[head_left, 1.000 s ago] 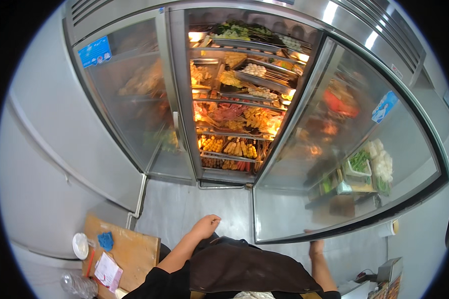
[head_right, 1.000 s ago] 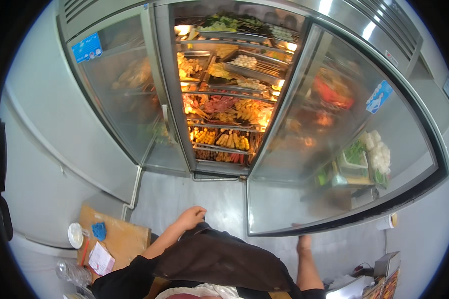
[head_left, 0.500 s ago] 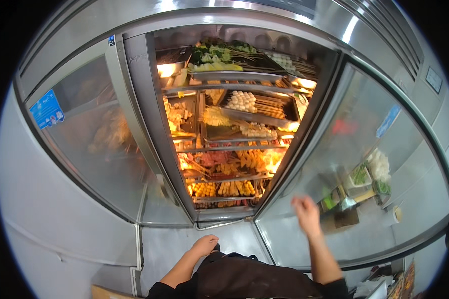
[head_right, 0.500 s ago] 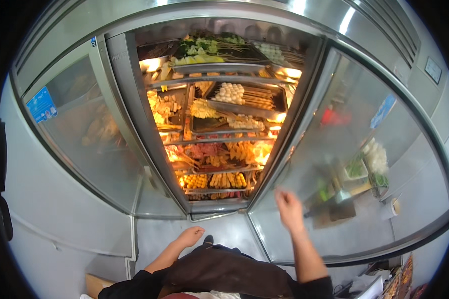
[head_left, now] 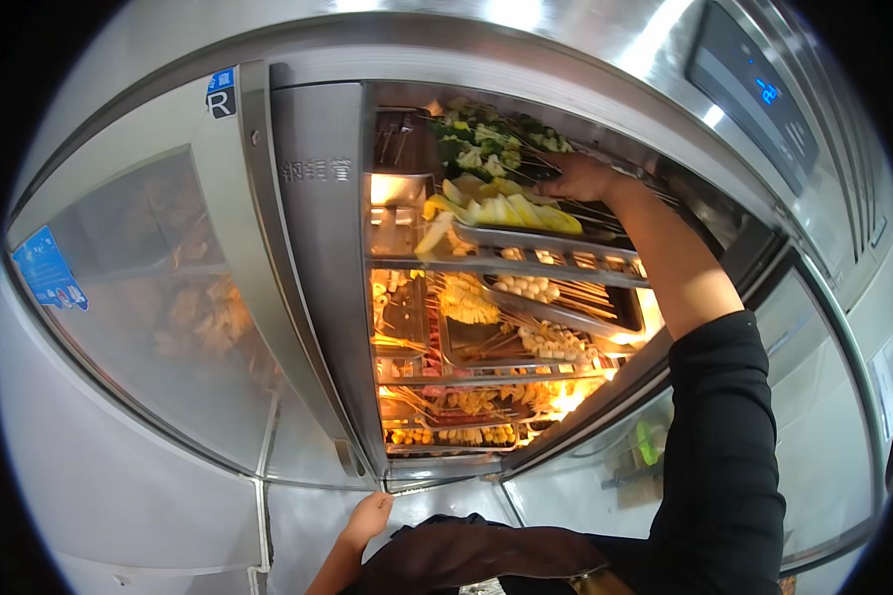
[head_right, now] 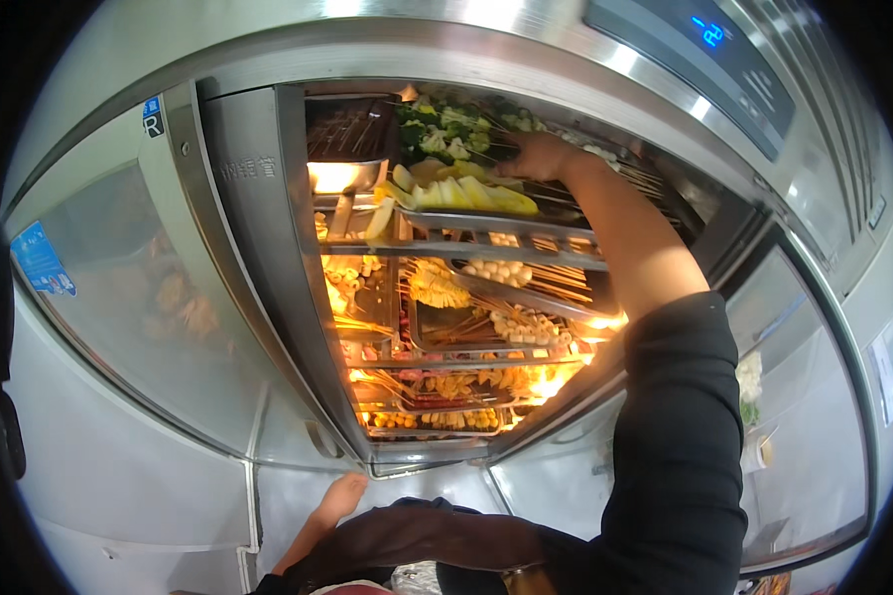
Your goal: The person retrieves skewered vegetables from a refrigerated display, places them into a plastic bowl, and uses chopsticks to add cooked items from a hot pot. They then ladle broth over the contents and place the bowl on a nearby table.
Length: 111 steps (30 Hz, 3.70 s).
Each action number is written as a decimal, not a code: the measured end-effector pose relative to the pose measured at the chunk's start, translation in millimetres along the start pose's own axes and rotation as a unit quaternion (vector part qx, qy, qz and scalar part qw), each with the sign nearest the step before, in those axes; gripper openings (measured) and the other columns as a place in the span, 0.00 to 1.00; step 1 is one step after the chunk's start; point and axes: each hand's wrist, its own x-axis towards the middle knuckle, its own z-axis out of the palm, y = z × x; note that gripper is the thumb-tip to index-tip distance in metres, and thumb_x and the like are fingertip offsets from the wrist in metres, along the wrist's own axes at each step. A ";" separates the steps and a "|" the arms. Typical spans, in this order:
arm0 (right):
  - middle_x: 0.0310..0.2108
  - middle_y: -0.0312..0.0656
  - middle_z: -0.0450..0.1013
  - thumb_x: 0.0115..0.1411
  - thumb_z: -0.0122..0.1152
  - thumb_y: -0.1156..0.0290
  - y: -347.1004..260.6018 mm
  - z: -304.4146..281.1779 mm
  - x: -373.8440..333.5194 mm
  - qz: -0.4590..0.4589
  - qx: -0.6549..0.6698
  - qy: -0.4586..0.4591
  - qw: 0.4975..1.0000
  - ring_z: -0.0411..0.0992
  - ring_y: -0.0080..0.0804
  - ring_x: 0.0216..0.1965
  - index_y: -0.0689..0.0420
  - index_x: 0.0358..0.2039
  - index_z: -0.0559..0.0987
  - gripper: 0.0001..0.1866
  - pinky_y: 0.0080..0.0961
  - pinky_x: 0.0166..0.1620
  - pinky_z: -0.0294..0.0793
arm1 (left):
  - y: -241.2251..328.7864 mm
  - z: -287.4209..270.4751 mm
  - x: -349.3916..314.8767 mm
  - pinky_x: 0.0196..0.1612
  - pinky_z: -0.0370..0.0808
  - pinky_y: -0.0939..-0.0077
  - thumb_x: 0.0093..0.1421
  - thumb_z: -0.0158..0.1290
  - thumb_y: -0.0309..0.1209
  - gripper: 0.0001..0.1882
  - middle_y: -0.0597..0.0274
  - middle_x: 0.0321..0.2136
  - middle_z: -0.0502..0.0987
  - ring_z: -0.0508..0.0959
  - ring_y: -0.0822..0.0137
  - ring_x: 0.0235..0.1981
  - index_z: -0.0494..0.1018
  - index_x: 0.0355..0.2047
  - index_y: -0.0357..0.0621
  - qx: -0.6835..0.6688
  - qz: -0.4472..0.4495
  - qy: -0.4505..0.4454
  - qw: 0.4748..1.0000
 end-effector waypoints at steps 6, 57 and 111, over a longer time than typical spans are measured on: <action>0.54 0.53 0.74 0.63 0.57 0.46 15.8 14.1 55.9 0.012 0.101 -0.146 0.984 0.72 0.44 0.55 0.59 0.61 0.72 0.34 0.36 0.59 0.69 | -54.2 -11.4 -13.5 0.47 0.75 0.62 0.64 0.47 0.42 0.19 0.45 0.36 0.81 0.80 0.47 0.43 0.78 0.42 0.39 -0.027 -0.103 -0.016 0.994; 0.23 0.40 0.71 0.58 0.62 0.75 -206.3 204.1 -710.1 0.578 0.095 0.307 0.750 0.73 0.44 0.28 0.52 0.38 0.83 0.08 0.38 0.32 0.72 | 168.1 211.8 68.4 0.45 0.75 0.57 0.67 0.46 0.39 0.16 0.47 0.38 0.81 0.80 0.48 0.42 0.77 0.41 0.42 0.383 0.227 -0.481 0.755; 0.33 0.32 0.75 0.67 0.56 0.70 -128.1 378.1 -1341.1 0.816 0.112 0.563 0.070 0.67 0.15 0.29 0.63 0.48 0.79 0.13 0.15 0.34 0.67 | 333.2 926.0 -147.1 0.24 0.73 0.67 0.67 0.45 0.39 0.15 0.62 0.27 0.80 0.81 0.66 0.28 0.77 0.33 0.43 0.537 0.502 -0.647 0.203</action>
